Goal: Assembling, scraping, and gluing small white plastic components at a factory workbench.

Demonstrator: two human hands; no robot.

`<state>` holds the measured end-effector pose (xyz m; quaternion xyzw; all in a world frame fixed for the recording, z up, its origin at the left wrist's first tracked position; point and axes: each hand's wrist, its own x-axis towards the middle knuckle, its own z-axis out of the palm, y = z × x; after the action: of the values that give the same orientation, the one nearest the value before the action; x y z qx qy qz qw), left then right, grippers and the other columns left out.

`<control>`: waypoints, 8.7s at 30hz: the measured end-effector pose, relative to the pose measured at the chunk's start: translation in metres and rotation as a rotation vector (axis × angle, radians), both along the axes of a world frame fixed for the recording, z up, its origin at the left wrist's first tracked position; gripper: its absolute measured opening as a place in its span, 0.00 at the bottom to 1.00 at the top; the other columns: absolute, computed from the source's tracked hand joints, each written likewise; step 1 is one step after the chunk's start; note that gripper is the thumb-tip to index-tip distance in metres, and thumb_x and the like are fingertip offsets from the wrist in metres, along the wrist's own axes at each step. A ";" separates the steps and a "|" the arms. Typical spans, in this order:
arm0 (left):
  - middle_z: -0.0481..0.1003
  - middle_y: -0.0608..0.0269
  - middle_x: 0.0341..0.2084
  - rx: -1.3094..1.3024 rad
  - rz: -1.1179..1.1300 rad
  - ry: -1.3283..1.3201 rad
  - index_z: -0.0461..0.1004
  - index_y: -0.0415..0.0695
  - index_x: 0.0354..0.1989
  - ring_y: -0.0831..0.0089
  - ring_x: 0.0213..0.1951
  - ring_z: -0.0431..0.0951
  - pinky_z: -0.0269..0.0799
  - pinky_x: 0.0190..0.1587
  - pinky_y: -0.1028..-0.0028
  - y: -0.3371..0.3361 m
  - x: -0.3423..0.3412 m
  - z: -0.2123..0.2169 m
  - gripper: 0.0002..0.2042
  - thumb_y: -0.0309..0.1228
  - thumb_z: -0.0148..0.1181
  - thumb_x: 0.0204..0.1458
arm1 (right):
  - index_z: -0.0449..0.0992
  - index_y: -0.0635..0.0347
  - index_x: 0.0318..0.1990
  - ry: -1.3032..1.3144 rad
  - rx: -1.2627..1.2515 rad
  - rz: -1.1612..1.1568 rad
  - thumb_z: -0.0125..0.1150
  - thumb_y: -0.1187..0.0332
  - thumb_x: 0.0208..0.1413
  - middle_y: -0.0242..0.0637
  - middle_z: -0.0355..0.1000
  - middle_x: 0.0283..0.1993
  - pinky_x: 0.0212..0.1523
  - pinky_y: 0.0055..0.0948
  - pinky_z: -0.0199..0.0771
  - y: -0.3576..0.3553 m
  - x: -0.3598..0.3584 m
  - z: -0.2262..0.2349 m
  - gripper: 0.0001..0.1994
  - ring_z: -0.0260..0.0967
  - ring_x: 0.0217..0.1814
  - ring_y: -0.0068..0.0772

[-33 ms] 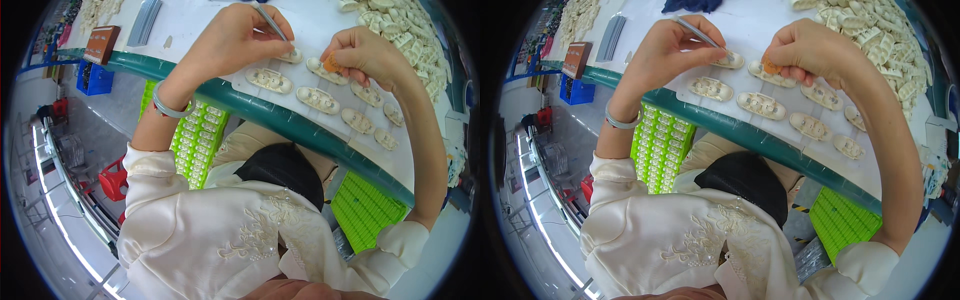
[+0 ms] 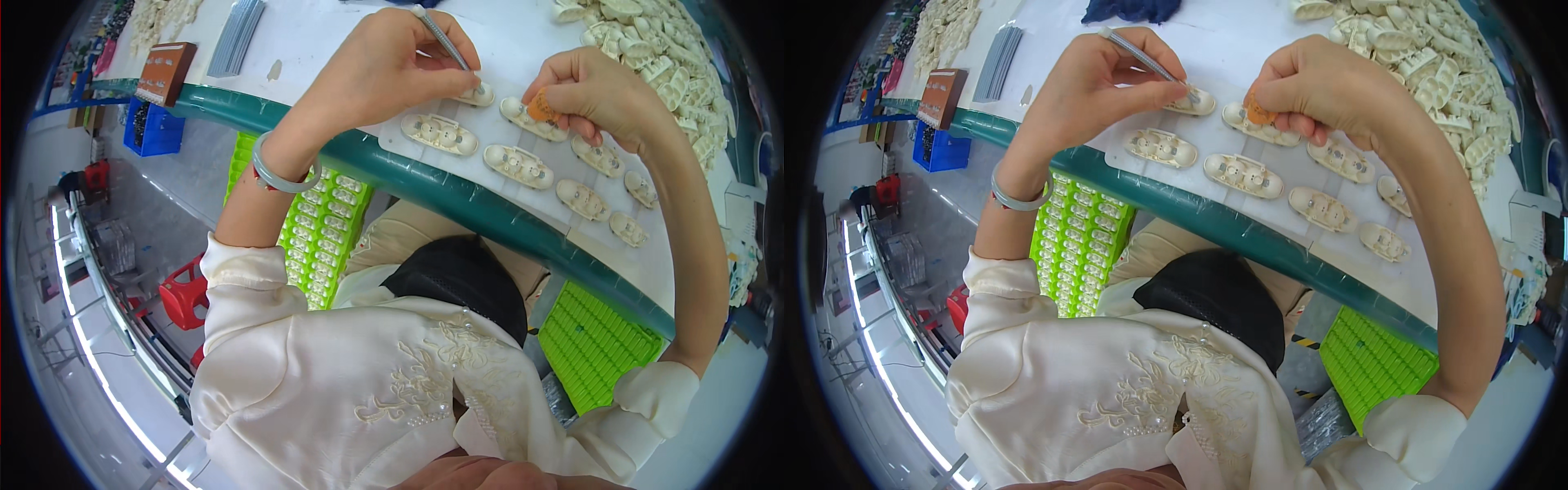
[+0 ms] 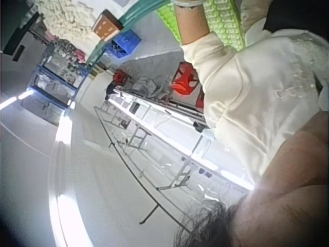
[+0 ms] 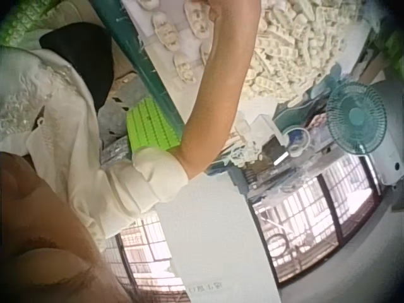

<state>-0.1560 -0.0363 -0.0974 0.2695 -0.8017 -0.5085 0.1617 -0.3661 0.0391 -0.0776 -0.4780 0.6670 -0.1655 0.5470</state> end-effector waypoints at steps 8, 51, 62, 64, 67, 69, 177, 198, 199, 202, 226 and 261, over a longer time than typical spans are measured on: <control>0.76 0.65 0.26 0.030 -0.048 0.030 0.73 0.38 0.28 0.83 0.30 0.75 0.70 0.35 0.85 -0.015 0.001 -0.008 0.02 0.22 0.59 0.46 | 0.74 0.70 0.31 0.020 -0.002 -0.027 0.51 0.76 0.44 0.34 0.67 0.15 0.07 0.14 0.53 0.001 0.003 0.003 0.08 0.55 0.07 0.13; 0.76 0.62 0.24 0.151 0.226 0.033 0.71 0.34 0.32 0.81 0.27 0.75 0.71 0.30 0.84 -0.001 0.013 0.013 0.07 0.21 0.62 0.46 | 0.72 0.67 0.22 0.025 0.040 -0.133 0.59 0.76 0.44 0.34 0.67 0.15 0.13 0.19 0.59 -0.025 0.052 0.020 0.05 0.60 0.12 0.20; 0.74 0.61 0.22 -0.070 0.152 0.067 0.71 0.34 0.29 0.77 0.27 0.74 0.70 0.31 0.80 -0.004 0.013 0.007 0.07 0.22 0.62 0.43 | 0.73 0.62 0.20 0.151 0.102 -0.013 0.60 0.69 0.42 0.33 0.68 0.16 0.13 0.19 0.58 -0.048 0.046 0.009 0.07 0.60 0.13 0.20; 0.74 0.61 0.22 -0.108 0.159 0.057 0.71 0.34 0.27 0.78 0.26 0.74 0.70 0.30 0.79 -0.003 0.011 0.007 0.06 0.21 0.61 0.42 | 0.74 0.62 0.21 0.139 0.143 -0.008 0.60 0.69 0.42 0.33 0.68 0.16 0.13 0.19 0.57 -0.048 0.046 0.013 0.06 0.59 0.13 0.20; 0.73 0.61 0.20 -0.214 0.140 0.021 0.71 0.34 0.23 0.78 0.25 0.73 0.69 0.29 0.79 -0.003 0.007 0.008 0.05 0.21 0.61 0.39 | 0.74 0.63 0.23 0.104 0.148 0.003 0.60 0.70 0.44 0.34 0.69 0.18 0.13 0.18 0.57 -0.048 0.038 0.011 0.06 0.60 0.14 0.19; 0.73 0.62 0.19 -0.279 0.114 -0.009 0.71 0.35 0.21 0.78 0.25 0.73 0.69 0.29 0.79 -0.002 0.003 0.009 0.04 0.20 0.61 0.37 | 0.75 0.64 0.25 0.111 0.124 -0.003 0.59 0.71 0.46 0.34 0.69 0.19 0.14 0.17 0.57 -0.042 0.035 0.015 0.05 0.60 0.14 0.19; 0.75 0.66 0.27 -0.162 0.182 0.127 0.73 0.38 0.31 0.81 0.32 0.76 0.76 0.35 0.82 0.004 0.021 -0.020 0.04 0.20 0.61 0.45 | 0.79 0.64 0.37 0.032 -0.319 0.054 0.61 0.73 0.45 0.32 0.69 0.22 0.19 0.21 0.63 -0.009 0.048 -0.006 0.10 0.60 0.16 0.19; 0.74 0.61 0.24 -0.093 0.118 -0.004 0.69 0.37 0.25 0.73 0.27 0.77 0.76 0.31 0.78 0.000 0.009 0.011 0.06 0.18 0.61 0.42 | 0.76 0.65 0.26 -0.078 0.074 -0.032 0.58 0.70 0.48 0.33 0.67 0.17 0.17 0.20 0.62 -0.044 0.043 -0.004 0.07 0.62 0.16 0.21; 0.74 0.61 0.24 -0.099 0.119 -0.008 0.69 0.37 0.25 0.73 0.27 0.77 0.76 0.31 0.78 -0.003 0.013 0.003 0.06 0.18 0.61 0.42 | 0.76 0.65 0.26 -0.081 0.068 -0.031 0.58 0.70 0.48 0.33 0.67 0.17 0.17 0.20 0.62 -0.044 0.045 -0.001 0.07 0.62 0.16 0.21; 0.75 0.63 0.27 -0.064 0.155 0.074 0.72 0.37 0.27 0.77 0.32 0.77 0.75 0.40 0.79 -0.009 0.024 -0.020 0.04 0.20 0.61 0.44 | 0.75 0.64 0.23 0.001 0.055 0.002 0.59 0.67 0.46 0.33 0.67 0.16 0.18 0.21 0.64 -0.045 0.051 0.008 0.09 0.63 0.17 0.21; 0.76 0.62 0.26 0.043 0.665 0.389 0.72 0.34 0.33 0.82 0.30 0.77 0.71 0.32 0.87 0.013 0.061 -0.058 0.08 0.20 0.61 0.45 | 0.75 0.65 0.22 0.385 0.123 0.275 0.62 0.69 0.43 0.36 0.72 0.19 0.22 0.20 0.69 -0.069 0.074 0.034 0.07 0.68 0.19 0.21; 0.76 0.59 0.28 -0.042 0.689 0.364 0.70 0.34 0.33 0.76 0.31 0.77 0.72 0.37 0.82 0.017 0.056 -0.064 0.06 0.18 0.60 0.48 | 0.79 0.57 0.23 0.457 -0.161 0.657 0.61 0.67 0.43 0.29 0.73 0.24 0.19 0.19 0.66 -0.086 0.071 0.001 0.05 0.65 0.17 0.21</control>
<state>-0.1005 -0.0192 -0.1619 0.4249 -0.6326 -0.4475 0.4680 -0.2953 -0.0470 -0.0766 -0.7316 0.5680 0.0770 0.3691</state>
